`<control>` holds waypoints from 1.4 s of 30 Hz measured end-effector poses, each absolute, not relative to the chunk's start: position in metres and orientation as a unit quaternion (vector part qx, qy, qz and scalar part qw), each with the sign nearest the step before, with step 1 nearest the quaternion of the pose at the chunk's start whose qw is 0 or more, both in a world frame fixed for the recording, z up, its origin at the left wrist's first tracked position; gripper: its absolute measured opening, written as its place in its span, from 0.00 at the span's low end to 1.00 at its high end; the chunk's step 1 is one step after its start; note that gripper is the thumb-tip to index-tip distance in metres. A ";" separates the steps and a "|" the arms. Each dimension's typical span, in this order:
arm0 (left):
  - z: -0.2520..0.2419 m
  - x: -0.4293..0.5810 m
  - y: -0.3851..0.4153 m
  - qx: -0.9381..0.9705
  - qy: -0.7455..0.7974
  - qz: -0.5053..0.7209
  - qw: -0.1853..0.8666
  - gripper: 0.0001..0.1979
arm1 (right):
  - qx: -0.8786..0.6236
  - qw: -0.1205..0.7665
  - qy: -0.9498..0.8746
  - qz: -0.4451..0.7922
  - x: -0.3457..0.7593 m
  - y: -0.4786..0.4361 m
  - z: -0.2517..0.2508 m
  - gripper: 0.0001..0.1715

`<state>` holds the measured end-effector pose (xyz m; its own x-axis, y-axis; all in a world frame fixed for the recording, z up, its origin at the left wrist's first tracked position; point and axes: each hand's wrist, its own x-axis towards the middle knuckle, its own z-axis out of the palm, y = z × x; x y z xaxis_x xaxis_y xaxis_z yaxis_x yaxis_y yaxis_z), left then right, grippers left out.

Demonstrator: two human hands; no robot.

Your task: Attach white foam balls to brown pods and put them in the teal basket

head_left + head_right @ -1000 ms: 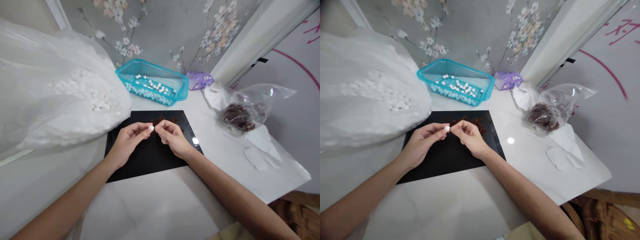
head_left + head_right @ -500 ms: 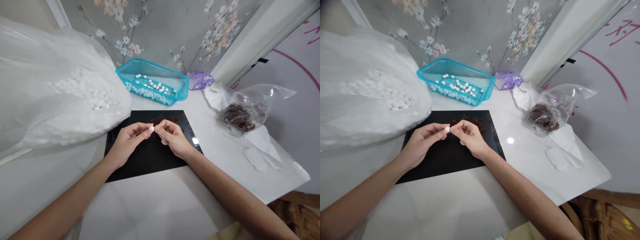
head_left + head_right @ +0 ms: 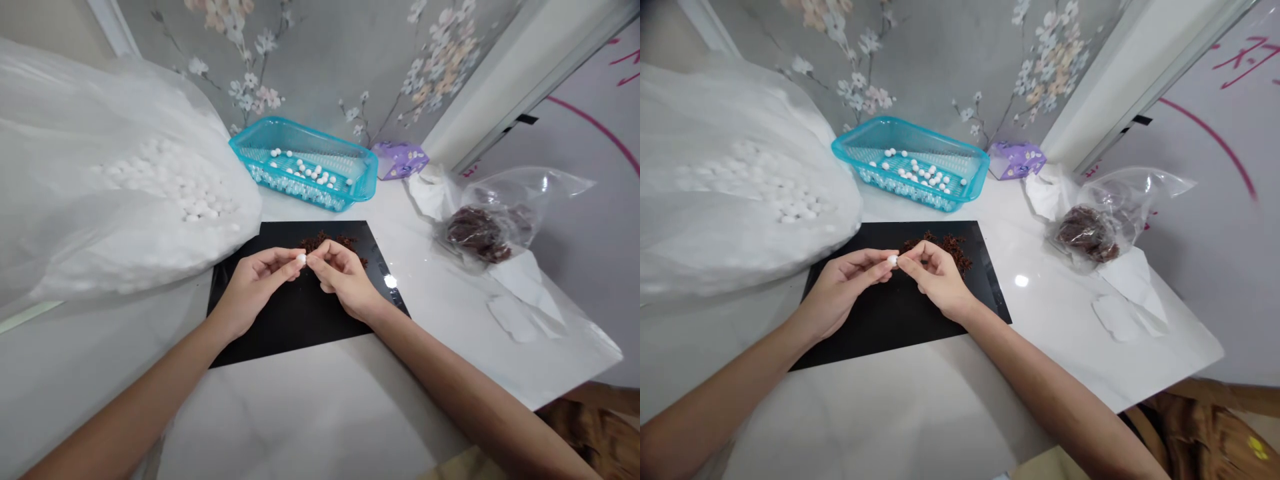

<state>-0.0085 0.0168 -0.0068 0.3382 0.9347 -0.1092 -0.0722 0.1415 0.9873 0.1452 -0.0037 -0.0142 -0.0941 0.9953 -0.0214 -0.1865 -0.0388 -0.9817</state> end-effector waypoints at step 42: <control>-0.006 -0.008 0.019 0.542 0.403 0.372 0.637 0.11 | -0.490 0.578 -0.641 0.122 0.131 -0.019 -0.021 0.07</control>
<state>-0.0084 0.0188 -0.0061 0.3990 0.9105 -0.1090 -0.0370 0.1348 0.9902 0.1311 -0.0192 -0.0208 0.1491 0.7697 0.6208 0.4867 0.4894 -0.7236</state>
